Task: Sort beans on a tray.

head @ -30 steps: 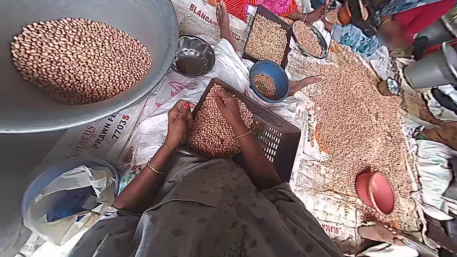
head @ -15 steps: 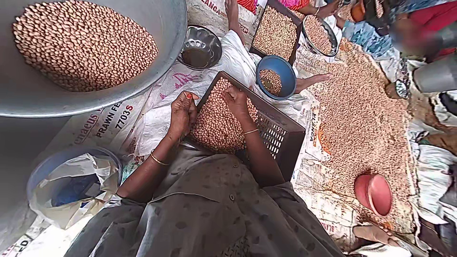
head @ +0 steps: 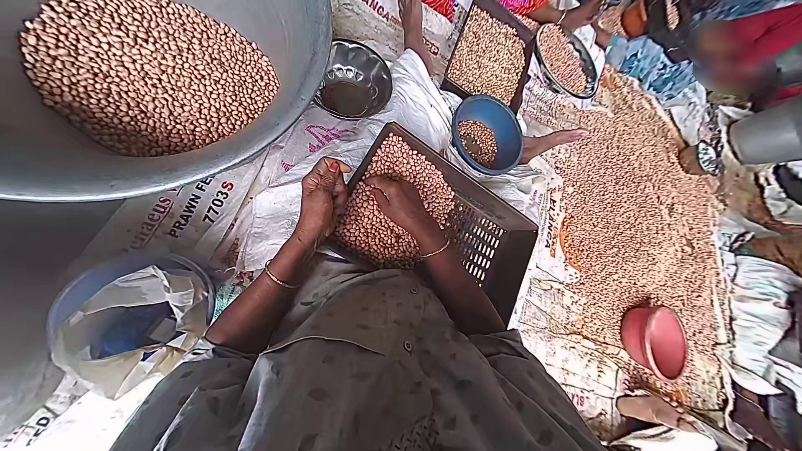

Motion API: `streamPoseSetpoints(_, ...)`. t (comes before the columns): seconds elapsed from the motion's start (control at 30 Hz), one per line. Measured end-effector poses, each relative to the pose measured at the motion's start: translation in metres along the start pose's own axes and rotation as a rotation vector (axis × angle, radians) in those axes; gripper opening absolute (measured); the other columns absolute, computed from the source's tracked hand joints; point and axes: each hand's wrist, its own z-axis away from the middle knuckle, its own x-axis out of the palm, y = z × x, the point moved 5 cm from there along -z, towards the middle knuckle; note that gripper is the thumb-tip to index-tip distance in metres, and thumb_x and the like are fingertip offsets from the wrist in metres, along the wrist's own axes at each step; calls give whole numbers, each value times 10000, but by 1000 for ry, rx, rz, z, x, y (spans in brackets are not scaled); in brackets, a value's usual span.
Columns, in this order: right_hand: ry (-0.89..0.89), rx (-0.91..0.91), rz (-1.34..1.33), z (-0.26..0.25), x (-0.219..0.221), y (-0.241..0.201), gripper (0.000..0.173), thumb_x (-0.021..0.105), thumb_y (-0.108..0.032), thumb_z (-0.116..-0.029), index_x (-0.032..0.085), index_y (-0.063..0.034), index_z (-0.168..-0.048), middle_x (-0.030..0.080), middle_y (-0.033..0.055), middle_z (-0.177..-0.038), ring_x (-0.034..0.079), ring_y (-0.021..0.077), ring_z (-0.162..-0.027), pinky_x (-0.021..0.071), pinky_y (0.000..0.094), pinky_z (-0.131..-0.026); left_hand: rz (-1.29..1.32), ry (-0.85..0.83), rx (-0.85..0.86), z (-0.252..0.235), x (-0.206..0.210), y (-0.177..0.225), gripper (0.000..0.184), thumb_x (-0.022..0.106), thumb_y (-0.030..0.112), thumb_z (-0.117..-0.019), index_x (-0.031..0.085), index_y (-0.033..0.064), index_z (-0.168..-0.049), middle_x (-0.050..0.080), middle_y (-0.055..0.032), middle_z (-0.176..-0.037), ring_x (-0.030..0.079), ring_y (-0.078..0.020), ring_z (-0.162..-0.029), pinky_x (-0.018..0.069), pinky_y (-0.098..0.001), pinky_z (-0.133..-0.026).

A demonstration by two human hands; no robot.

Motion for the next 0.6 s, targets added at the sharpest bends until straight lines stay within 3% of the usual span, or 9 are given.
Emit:
streamPoseSetpoints(0.1,-78,54,97,2,-3,-7,339,494,-180,-1065,675,-110,-1343,733,203,-937,707,415,-888,536,581,-816,15,1,-7,0,0,-1,297,329,173,-1113,600,139,-997,419,106,-533,351,8,-400,309,-140,-394)
streamPoseSetpoints(0.5,-13,-75,147,3,2,2,278,512,-185,-1058,729,-67,-1186,720,196,-833,714,412,-784,544,578,-722,-5,-18,10,1,0,-2,281,342,182,-1113,597,146,-999,417,112,-544,354,8,-410,316,-142,-402)
streamPoseSetpoints(0.57,75,-78,-11,0,2,12,256,548,-170,-1039,743,-36,-1136,750,179,-924,738,351,-871,564,543,-800,-10,-19,12,1,0,-2,280,344,179,-1112,599,142,-1000,416,110,-541,353,6,-408,319,-145,-402)
streamPoseSetpoints(0.6,130,-70,-196,0,-1,21,236,578,-138,-1023,749,-13,-1126,764,151,-1008,742,268,-939,578,467,-873,-4,-17,12,1,0,-2,279,347,175,-1111,601,138,-999,414,106,-539,354,2,-407,319,-146,-401)
